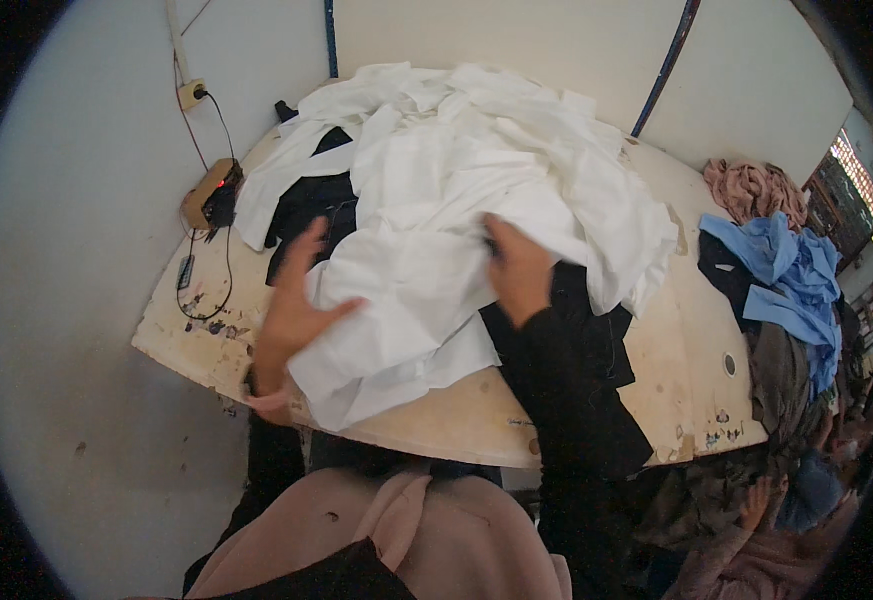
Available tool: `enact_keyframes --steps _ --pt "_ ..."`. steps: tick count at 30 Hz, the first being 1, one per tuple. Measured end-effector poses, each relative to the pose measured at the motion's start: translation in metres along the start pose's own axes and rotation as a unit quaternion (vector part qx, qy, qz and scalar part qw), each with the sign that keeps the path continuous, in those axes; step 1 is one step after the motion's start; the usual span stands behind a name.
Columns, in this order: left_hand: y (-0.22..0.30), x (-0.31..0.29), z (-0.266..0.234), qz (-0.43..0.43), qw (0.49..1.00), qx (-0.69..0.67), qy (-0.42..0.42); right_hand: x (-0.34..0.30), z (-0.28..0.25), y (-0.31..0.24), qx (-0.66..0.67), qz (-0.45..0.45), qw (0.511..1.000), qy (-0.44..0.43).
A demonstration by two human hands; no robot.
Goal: The person uses shears to cut a white shirt on a worktable. They repeatedly lift, fold, and trim sections of the shirt, including the collar and front placket, while handling the fabric with both hands.
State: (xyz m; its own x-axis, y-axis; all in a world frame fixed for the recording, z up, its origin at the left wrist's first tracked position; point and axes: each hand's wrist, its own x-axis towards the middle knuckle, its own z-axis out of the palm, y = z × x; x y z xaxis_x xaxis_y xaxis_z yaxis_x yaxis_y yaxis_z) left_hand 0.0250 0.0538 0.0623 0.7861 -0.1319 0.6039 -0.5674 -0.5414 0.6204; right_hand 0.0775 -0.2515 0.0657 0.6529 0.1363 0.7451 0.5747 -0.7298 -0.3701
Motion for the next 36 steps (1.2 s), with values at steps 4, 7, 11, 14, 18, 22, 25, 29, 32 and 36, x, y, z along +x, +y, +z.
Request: enact_keyframes --steps 4,7,11,14,18,22,25,29,32,36 --pt "0.015 0.007 0.057 -0.053 0.995 -0.026 -0.082 -0.006 0.018 -0.114 0.150 -0.237 0.942 -0.186" --pt "-0.031 0.008 0.030 -0.254 0.887 -0.385 -0.015 -0.028 0.001 -0.136 0.275 -0.158 0.899 -0.302" --pt "-0.090 -0.029 -0.054 -0.201 0.700 -0.642 0.240 -0.057 0.010 -0.091 0.225 0.140 0.961 -0.084" --pt "-0.104 -0.068 -0.094 -0.079 0.690 -0.685 0.222 -0.090 0.022 -0.048 0.019 0.125 0.986 -0.112" --pt "-0.094 -0.106 -0.121 -0.176 0.651 -0.582 0.455 -0.102 0.017 -0.007 -0.027 0.122 0.975 -0.185" --pt "-0.083 -0.145 -0.146 -0.113 0.671 -0.476 0.558 -0.108 -0.056 0.006 -0.023 0.065 0.995 0.070" --pt "-0.079 -0.186 -0.168 -0.059 0.664 -0.441 0.602 -0.133 -0.121 -0.010 -0.182 -0.007 0.928 0.324" --pt "-0.069 -0.220 -0.205 -0.050 0.684 -0.337 0.645 -0.183 -0.225 -0.066 -0.294 0.020 0.883 0.365" --pt "-0.058 -0.212 -0.236 -0.073 0.721 -0.231 0.649 -0.191 -0.278 -0.087 -0.371 0.076 0.839 0.391" --pt "-0.058 -0.149 -0.263 -0.111 0.797 -0.096 0.586 -0.165 -0.338 -0.067 -0.412 0.143 0.831 0.346"
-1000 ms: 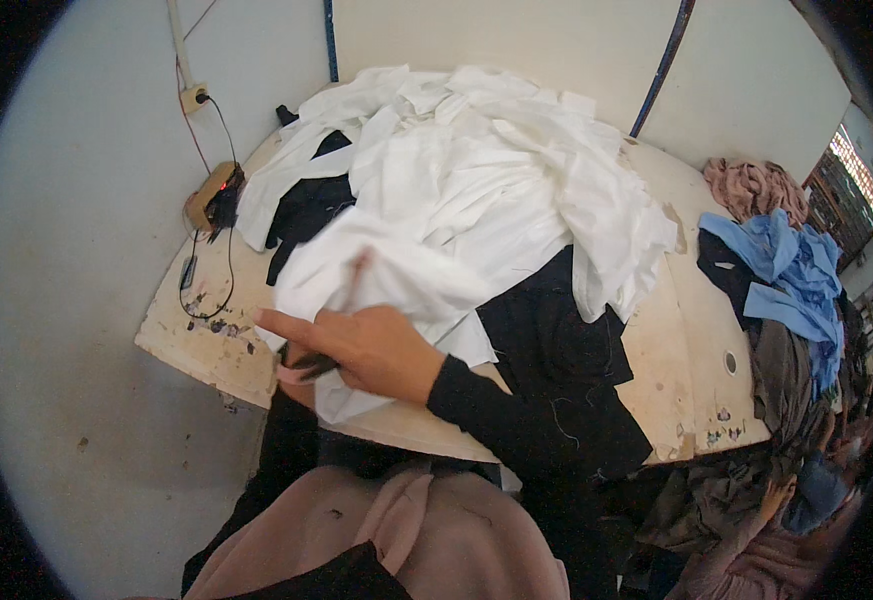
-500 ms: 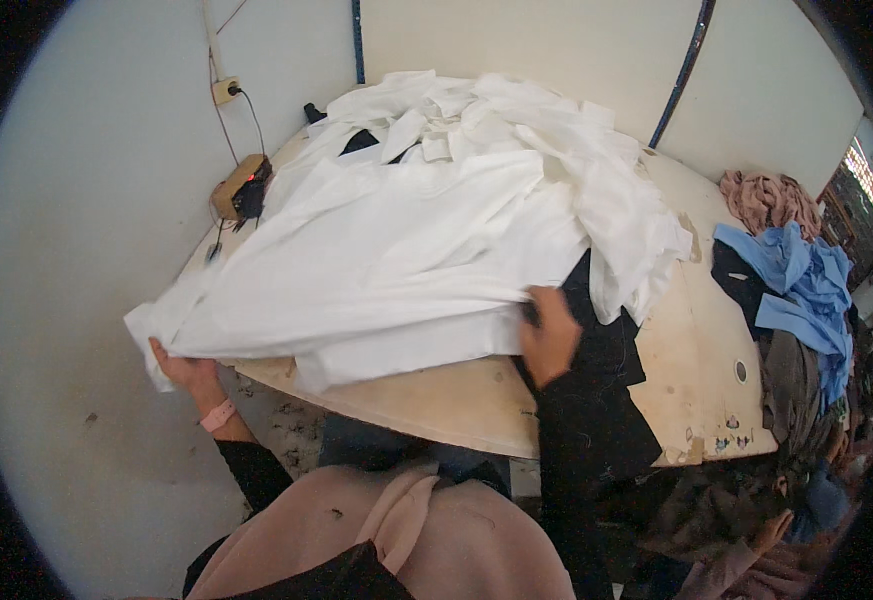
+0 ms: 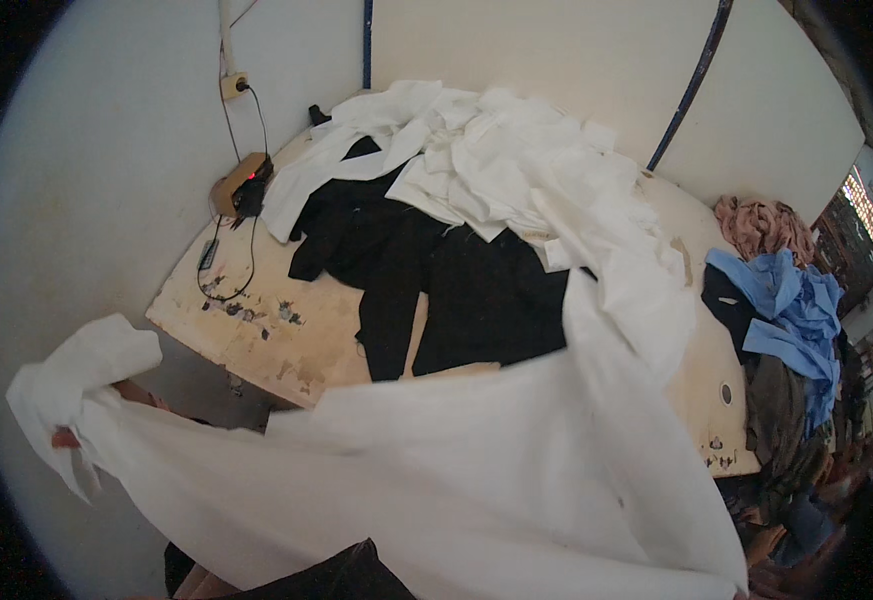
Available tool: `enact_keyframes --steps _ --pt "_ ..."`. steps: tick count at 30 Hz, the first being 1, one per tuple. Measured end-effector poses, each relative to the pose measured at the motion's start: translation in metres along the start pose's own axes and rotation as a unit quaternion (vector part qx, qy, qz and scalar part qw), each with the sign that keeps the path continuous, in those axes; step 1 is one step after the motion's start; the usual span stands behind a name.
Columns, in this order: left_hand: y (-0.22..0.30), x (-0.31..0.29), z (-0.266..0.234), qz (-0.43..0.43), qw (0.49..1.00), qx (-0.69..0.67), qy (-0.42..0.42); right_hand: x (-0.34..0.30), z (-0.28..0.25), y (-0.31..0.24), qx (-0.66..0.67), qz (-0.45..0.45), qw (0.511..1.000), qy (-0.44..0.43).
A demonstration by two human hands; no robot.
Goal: The person uses shears to cut a white shirt on a worktable. They repeatedly lift, fold, and trim sections of the shirt, including the collar and front placket, while handling the fabric with both hands.
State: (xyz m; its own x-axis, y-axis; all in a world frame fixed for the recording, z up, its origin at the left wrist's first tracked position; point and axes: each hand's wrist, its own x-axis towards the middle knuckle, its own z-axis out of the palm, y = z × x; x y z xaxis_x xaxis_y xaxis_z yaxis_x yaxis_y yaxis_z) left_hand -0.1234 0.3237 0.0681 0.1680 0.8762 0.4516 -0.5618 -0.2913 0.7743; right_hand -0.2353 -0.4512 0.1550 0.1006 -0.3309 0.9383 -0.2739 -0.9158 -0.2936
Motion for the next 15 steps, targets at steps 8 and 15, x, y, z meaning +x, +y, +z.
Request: enact_keyframes --steps 8,15 --pt "-0.056 0.008 0.217 0.020 0.920 0.214 -0.326 0.135 0.217 -0.056 0.000 -0.135 0.955 -0.263" --pt "-0.047 -0.095 0.249 0.087 0.840 0.124 -0.521 0.070 0.299 -0.152 0.106 -0.208 0.963 -0.134"
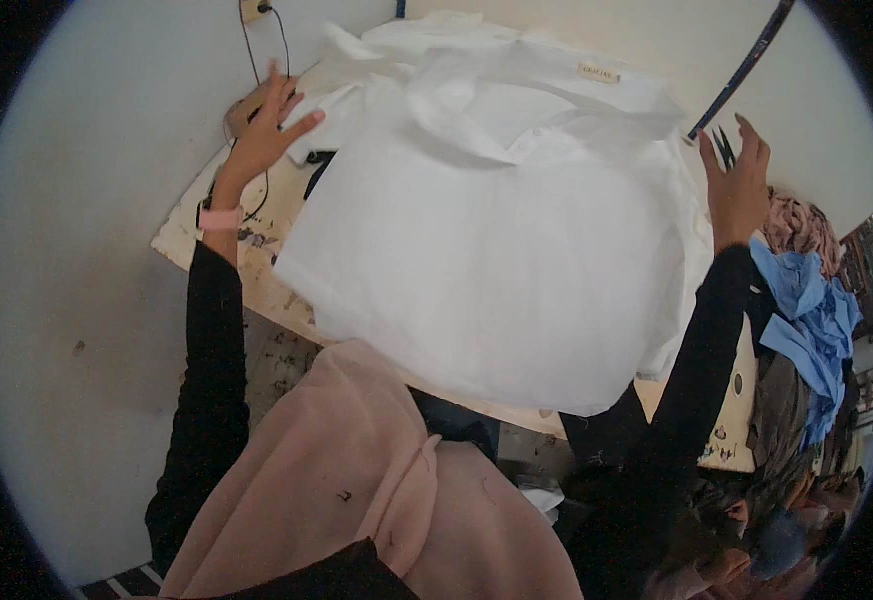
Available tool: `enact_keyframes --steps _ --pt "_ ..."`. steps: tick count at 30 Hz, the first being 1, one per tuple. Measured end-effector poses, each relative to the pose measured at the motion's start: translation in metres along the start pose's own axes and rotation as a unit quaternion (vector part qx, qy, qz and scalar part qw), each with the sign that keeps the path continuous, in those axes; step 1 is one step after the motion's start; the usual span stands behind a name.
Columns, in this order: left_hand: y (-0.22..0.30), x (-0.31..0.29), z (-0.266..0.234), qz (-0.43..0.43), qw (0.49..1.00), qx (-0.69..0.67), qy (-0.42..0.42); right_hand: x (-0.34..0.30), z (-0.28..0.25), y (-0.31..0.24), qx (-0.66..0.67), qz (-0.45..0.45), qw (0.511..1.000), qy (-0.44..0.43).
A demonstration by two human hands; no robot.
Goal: The person uses shears to cut a white shirt on a worktable. They repeatedly lift, fold, and trim sections of the shirt, including the collar and front placket, while handling the fabric with both hands.
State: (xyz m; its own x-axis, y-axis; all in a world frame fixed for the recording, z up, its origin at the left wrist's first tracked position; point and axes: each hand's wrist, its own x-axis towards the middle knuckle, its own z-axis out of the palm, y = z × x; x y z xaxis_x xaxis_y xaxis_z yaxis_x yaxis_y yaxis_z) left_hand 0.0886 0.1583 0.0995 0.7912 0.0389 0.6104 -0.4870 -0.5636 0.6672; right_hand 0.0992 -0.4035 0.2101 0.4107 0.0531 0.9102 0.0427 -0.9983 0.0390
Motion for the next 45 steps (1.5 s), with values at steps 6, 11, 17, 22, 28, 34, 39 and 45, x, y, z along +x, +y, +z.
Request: enact_keyframes --steps 6,11,17,22,28,34,39,45 --pt "0.019 -0.101 -0.024 -0.112 0.960 0.121 -0.225 -0.146 -0.058 -0.062 0.416 0.028 0.856 -0.306" --pt "-0.012 -0.159 -0.024 -0.196 0.946 0.257 -0.029 -0.227 -0.113 -0.108 0.415 0.007 0.751 -0.513" --pt "-0.032 -0.169 -0.019 -0.267 0.941 0.150 -0.144 -0.246 -0.120 -0.121 0.321 -0.056 0.798 -0.507" --pt "-0.017 -0.133 -0.032 -0.359 0.919 0.019 -0.163 -0.220 -0.112 -0.085 0.401 0.015 0.678 -0.616" --pt "-0.001 -0.088 0.020 -0.249 0.952 -0.175 0.013 -0.175 -0.044 -0.040 0.528 0.102 0.712 -0.452" --pt "0.028 -0.137 0.023 -0.203 0.957 0.207 0.008 -0.172 -0.052 -0.054 0.235 0.122 0.943 -0.201" --pt "0.066 -0.194 0.048 -0.122 0.982 0.117 -0.081 -0.207 -0.070 -0.113 0.296 -0.035 0.916 -0.269" --pt "0.056 -0.178 0.111 0.024 0.956 0.294 -0.007 -0.213 -0.026 -0.104 0.070 -0.059 0.935 -0.343"
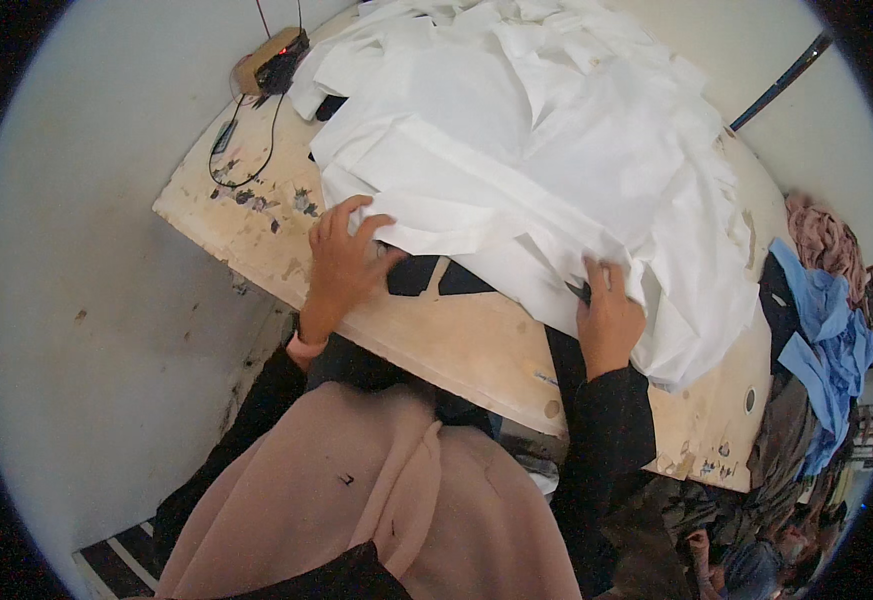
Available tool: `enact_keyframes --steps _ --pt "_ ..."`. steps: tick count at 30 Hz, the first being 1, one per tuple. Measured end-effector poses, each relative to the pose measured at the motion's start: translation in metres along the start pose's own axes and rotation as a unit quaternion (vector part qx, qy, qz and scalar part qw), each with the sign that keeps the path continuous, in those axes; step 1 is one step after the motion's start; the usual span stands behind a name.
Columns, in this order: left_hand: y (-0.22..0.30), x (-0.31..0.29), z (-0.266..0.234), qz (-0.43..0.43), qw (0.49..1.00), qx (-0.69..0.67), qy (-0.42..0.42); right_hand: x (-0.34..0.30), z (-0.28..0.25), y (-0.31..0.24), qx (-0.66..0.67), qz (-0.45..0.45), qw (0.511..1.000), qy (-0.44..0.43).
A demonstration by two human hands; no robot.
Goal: The person uses shears to cut a white shirt on a worktable. They repeatedly lift, fold, and trim sections of the shirt, including the collar and front placket, while handling the fabric with both hands.
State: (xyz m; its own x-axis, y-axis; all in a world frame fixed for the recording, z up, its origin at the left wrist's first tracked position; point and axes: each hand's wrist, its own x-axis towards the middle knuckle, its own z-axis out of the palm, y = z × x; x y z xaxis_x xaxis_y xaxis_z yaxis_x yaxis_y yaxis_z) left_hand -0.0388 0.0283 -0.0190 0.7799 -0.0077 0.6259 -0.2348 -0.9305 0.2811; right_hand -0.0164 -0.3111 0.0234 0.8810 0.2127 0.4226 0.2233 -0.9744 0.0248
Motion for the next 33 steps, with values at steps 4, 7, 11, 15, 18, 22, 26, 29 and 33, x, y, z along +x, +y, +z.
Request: enact_keyframes --steps 4,7,11,15,18,22,26,29,33 --pt "-0.044 0.029 -0.020 0.013 0.994 -0.092 0.052 -0.012 -0.017 0.036 0.007 0.009 1.000 0.019" --pt "-0.069 0.018 -0.051 0.028 0.995 -0.046 0.089 -0.031 -0.033 0.046 0.147 0.091 0.984 0.037" --pt "-0.083 -0.001 -0.066 -0.039 0.993 -0.051 0.103 -0.048 -0.013 0.038 0.283 0.116 0.946 0.109" --pt "-0.086 -0.014 -0.077 -0.029 0.985 -0.089 0.147 -0.065 0.006 0.071 0.403 0.138 0.904 0.017" --pt "-0.076 -0.032 -0.092 0.078 0.995 -0.060 0.013 -0.085 -0.012 0.133 0.316 0.190 0.925 0.088" --pt "-0.055 -0.062 -0.105 0.057 0.953 -0.166 -0.246 -0.107 -0.036 0.174 0.089 0.253 0.956 0.122" --pt "-0.064 -0.065 -0.114 -0.198 0.957 -0.172 -0.126 -0.101 -0.052 0.127 -0.122 0.336 0.925 0.132" --pt "-0.074 -0.054 -0.096 -0.274 0.946 -0.165 -0.051 -0.073 -0.064 0.064 0.008 0.234 0.950 0.204" --pt "-0.074 -0.036 -0.042 -0.235 0.959 -0.154 -0.045 -0.044 -0.072 -0.022 0.385 0.201 0.901 0.005"
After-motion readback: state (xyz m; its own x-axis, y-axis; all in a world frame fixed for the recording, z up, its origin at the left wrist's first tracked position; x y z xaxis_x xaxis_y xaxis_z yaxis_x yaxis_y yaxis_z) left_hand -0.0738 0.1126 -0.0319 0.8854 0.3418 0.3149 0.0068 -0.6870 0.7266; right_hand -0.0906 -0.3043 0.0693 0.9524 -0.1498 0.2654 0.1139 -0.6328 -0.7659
